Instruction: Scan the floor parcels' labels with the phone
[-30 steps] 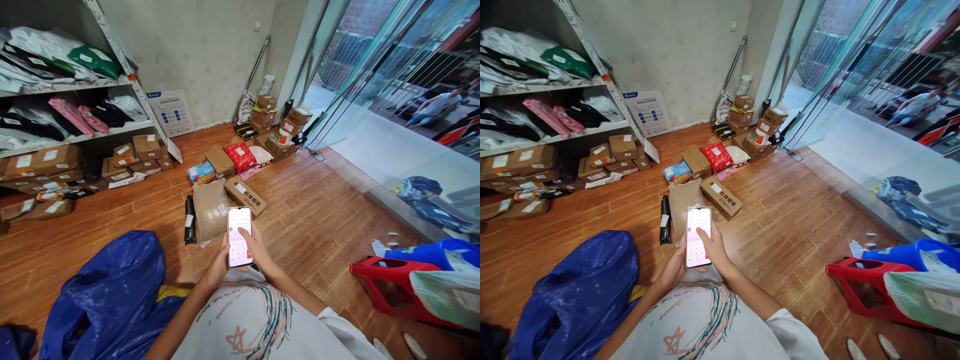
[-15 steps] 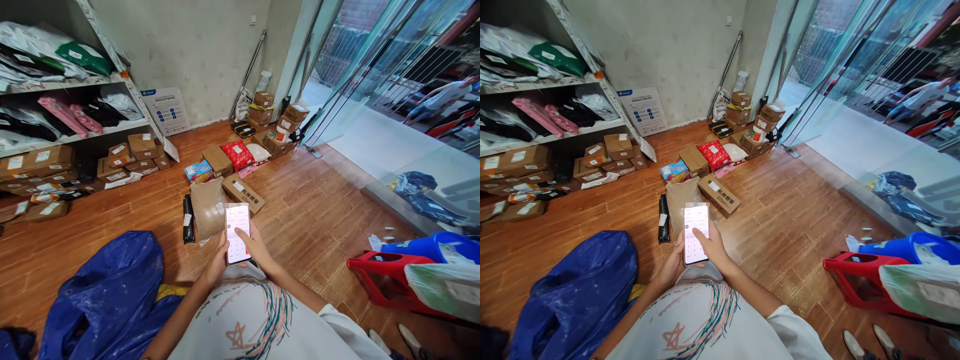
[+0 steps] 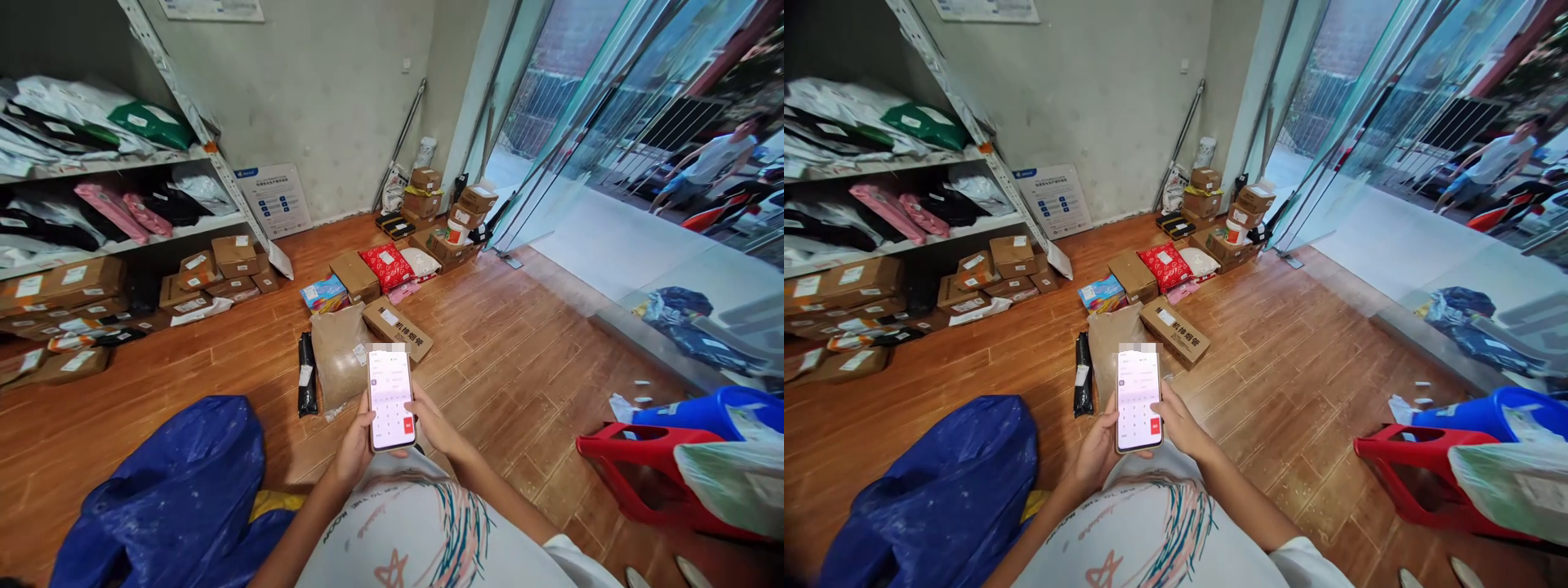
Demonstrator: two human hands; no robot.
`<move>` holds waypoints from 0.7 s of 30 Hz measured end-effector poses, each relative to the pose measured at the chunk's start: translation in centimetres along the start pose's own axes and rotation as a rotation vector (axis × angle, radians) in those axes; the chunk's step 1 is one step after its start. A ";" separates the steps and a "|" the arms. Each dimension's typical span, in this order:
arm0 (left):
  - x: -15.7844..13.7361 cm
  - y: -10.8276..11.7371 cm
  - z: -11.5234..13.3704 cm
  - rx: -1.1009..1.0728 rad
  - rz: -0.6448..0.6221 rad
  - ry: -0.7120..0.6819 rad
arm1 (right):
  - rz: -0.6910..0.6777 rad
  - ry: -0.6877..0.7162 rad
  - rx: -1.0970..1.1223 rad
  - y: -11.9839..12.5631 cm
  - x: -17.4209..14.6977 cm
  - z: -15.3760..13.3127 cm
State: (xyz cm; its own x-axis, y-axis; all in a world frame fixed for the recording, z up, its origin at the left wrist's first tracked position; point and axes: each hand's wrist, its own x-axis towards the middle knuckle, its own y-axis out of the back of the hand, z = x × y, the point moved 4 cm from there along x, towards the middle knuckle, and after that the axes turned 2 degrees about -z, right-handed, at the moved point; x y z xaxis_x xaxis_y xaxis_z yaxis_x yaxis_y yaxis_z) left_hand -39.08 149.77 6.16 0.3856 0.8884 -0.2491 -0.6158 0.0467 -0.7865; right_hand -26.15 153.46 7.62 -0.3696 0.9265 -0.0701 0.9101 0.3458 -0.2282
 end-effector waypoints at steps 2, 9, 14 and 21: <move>0.1 0.0 -0.2 0.022 0.005 0.000 | 0.050 0.005 0.012 -0.3 0.1 0.2; 0.4 -0.6 -1.0 0.106 0.004 0.010 | 0.218 0.017 0.037 -0.4 0.1 1.0; 0.6 -0.8 -0.8 0.040 -0.005 0.018 | 0.085 0.035 0.014 0.9 -0.9 -0.1; 0.8 -1.1 -0.6 0.056 0.006 0.023 | 0.031 0.069 -0.029 1.3 -1.1 -0.5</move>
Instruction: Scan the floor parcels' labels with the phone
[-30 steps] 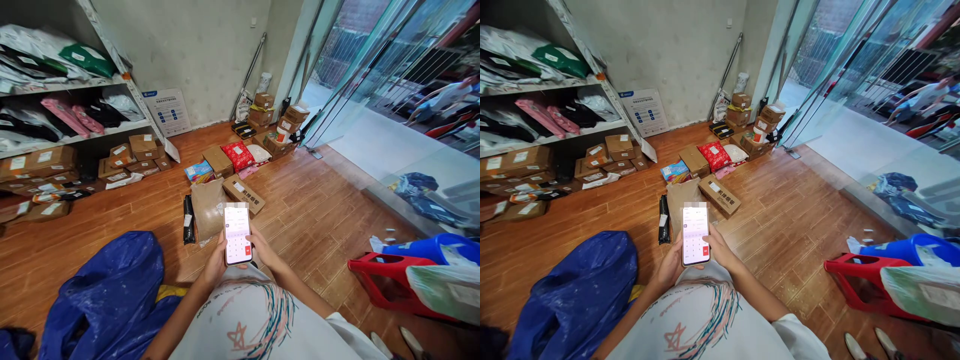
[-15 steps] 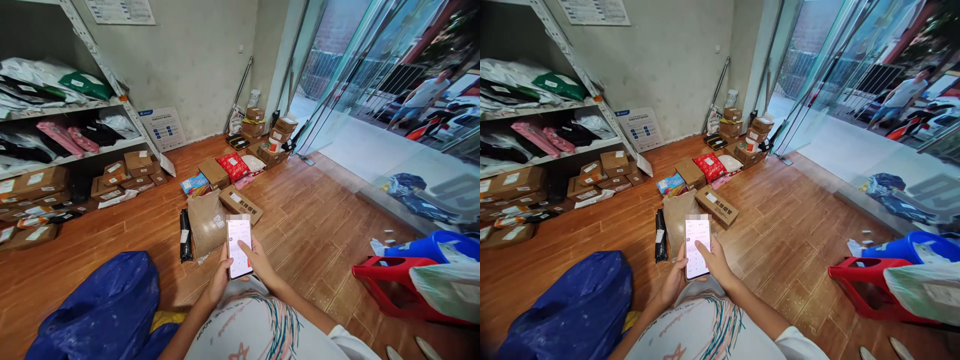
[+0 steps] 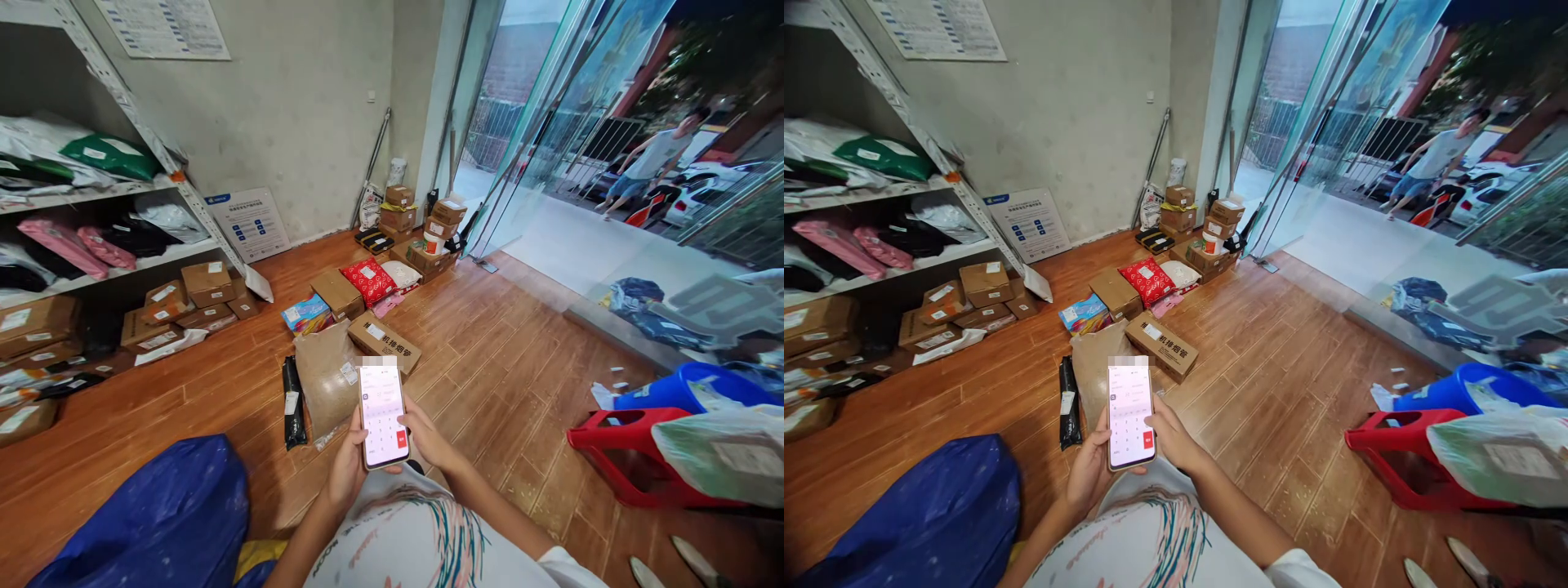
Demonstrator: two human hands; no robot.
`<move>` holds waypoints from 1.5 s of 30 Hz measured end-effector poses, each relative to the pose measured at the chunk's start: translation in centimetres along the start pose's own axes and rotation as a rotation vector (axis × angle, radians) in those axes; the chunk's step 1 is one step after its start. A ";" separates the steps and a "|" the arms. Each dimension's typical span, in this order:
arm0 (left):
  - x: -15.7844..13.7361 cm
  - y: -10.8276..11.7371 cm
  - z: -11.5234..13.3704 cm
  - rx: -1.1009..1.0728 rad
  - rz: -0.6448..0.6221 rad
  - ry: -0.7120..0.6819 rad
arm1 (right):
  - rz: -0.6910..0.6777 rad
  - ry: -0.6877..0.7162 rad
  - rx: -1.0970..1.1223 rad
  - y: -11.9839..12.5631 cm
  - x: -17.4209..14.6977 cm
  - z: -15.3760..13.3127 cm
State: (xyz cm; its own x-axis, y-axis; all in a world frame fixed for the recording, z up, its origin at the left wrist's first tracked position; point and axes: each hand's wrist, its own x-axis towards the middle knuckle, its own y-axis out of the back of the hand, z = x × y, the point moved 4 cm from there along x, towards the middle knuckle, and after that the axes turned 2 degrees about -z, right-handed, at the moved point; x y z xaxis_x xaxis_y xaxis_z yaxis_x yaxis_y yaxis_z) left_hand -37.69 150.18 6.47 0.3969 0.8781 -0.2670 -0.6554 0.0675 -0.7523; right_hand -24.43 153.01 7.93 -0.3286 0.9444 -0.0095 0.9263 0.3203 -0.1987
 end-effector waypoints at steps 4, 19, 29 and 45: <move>0.1 -0.2 0.0 0.009 0.016 -0.003 | -0.018 0.017 -0.010 0.0 0.1 0.0; 0.5 -0.2 0.6 0.013 0.013 -0.042 | -0.080 -0.005 -0.029 -0.4 0.1 0.7; 0.9 0.4 1.5 -0.029 0.018 -0.027 | -0.065 -0.045 0.051 -0.8 1.3 1.0; 4.4 4.0 4.0 0.018 0.044 0.018 | 0.201 -0.122 0.135 -0.9 9.1 3.9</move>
State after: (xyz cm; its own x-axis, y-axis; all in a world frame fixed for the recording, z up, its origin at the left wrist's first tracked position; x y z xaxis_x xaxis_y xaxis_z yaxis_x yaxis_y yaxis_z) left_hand -41.14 156.24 4.66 0.3793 0.8717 -0.3103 -0.6837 0.0381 -0.7288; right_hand -28.97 160.98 4.24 -0.1677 0.9696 -0.1784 0.9447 0.1064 -0.3101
